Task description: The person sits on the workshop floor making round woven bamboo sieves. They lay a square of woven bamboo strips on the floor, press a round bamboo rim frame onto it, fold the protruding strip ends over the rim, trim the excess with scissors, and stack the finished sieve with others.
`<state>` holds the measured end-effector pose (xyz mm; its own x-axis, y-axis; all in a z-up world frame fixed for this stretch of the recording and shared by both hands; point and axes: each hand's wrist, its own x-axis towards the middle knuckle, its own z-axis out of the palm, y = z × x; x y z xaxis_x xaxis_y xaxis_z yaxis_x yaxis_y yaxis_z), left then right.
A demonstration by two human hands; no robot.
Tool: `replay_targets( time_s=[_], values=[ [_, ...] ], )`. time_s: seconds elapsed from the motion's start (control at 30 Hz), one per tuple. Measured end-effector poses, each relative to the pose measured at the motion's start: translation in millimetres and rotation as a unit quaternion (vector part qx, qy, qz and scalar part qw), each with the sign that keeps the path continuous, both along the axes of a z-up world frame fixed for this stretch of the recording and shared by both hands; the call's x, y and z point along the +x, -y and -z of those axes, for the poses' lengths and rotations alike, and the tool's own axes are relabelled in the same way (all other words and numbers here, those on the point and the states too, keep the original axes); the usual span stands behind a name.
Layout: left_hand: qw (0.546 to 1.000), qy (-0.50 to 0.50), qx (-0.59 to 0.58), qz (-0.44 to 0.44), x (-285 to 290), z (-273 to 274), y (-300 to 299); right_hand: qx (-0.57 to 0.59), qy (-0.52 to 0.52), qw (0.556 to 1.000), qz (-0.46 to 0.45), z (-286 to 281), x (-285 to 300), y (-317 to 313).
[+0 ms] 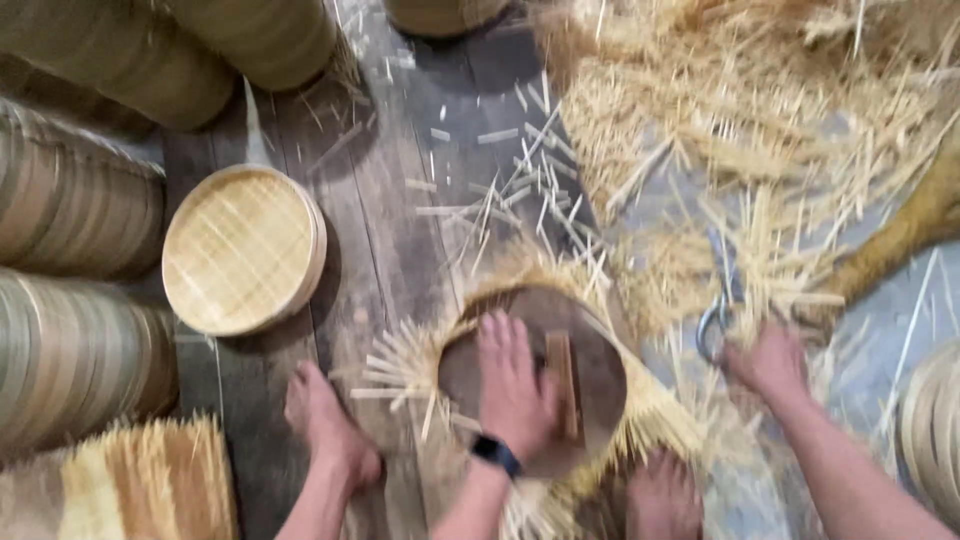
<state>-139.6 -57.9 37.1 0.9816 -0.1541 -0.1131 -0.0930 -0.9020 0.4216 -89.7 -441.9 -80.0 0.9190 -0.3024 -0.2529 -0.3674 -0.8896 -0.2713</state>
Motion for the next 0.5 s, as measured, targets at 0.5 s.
replay_targets(
  time_s=[0.5],
  values=[
    [0.984,-0.06,-0.168,-0.004,2,26,20,-0.013,-0.156,0.982,0.103,-8,31,36]
  ],
)
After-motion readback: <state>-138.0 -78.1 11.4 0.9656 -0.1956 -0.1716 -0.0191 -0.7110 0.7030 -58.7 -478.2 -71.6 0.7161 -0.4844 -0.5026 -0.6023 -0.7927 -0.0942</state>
